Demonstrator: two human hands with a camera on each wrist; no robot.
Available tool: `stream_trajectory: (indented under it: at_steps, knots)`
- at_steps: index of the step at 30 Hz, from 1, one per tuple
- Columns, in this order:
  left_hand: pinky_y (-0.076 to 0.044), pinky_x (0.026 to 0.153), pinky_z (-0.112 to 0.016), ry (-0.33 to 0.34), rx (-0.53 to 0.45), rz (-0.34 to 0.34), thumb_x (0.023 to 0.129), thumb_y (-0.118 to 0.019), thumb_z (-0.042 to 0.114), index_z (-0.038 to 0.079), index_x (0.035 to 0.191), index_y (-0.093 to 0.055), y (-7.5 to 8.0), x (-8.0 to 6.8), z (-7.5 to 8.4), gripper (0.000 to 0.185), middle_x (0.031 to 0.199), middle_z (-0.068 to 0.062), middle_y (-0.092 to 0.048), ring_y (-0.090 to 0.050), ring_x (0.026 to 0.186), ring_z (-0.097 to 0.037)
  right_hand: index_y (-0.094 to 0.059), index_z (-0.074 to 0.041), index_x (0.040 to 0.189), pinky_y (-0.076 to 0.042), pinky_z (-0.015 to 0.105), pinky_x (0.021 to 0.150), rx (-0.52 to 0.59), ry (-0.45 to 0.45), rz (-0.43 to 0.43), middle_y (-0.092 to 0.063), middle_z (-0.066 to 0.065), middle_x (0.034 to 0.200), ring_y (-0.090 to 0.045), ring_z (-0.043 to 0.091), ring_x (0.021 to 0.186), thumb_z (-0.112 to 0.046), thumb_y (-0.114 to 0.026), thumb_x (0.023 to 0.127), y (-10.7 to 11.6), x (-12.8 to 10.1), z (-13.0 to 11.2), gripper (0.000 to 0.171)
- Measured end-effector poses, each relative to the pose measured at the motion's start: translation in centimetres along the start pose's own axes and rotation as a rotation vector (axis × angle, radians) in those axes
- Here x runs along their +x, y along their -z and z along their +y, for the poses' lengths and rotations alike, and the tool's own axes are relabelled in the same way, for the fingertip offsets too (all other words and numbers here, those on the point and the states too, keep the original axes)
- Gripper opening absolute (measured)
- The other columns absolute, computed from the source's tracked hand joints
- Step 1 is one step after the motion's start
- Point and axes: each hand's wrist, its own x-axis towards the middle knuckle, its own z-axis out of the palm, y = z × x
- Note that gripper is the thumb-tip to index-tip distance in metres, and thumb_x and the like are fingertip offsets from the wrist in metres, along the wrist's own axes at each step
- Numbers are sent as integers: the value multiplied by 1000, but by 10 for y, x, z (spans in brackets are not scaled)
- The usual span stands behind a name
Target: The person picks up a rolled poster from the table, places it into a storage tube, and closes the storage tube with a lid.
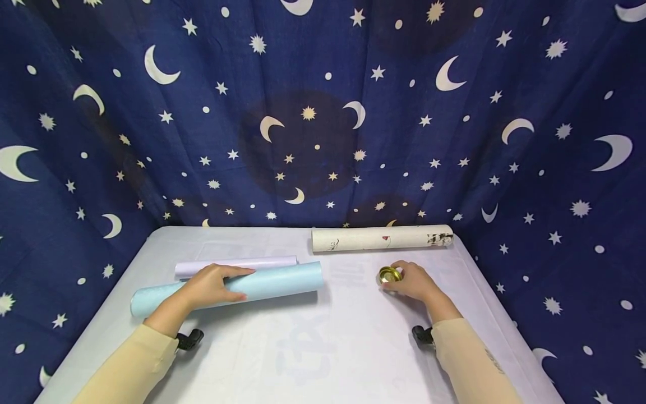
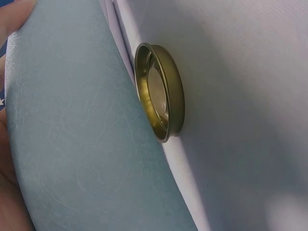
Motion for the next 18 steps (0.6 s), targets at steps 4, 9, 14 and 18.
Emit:
stream_trajectory:
  at_steps: [4, 9, 14, 18]
  knots:
    - [-51, 96, -44, 1, 0, -2, 74, -86, 49, 39, 131, -66, 1, 0, 1, 61, 127, 10, -67, -63, 114, -15, -57, -1, 133, -44, 35, 67, 20, 8, -10, -58, 10, 91, -53, 22, 79, -44, -82, 81, 1, -2, -1, 72]
    - [-51, 96, -43, 0, -3, -5, 74, -85, 50, 39, 131, -66, 2, 0, 2, 61, 127, 10, -67, -63, 115, -14, -55, -1, 134, -44, 35, 65, 37, 23, -10, -58, 11, 93, -54, 23, 80, -43, -81, 83, 4, -6, -6, 71]
    - [-51, 96, -43, -3, -8, -5, 74, -86, 49, 37, 131, -67, 3, 1, 2, 61, 126, 9, -68, -63, 114, -15, -55, 0, 134, -45, 35, 66, 33, 63, 10, -60, 11, 92, -56, 22, 79, -42, -81, 83, 9, -10, -12, 70]
    - [-51, 96, -43, -16, -2, -2, 74, -86, 49, 36, 131, -67, 3, 2, 2, 62, 126, 8, -68, -64, 114, -15, -54, 1, 135, -45, 35, 66, 28, 81, 9, -60, 10, 92, -56, 21, 78, -42, -80, 84, 13, -12, -18, 71]
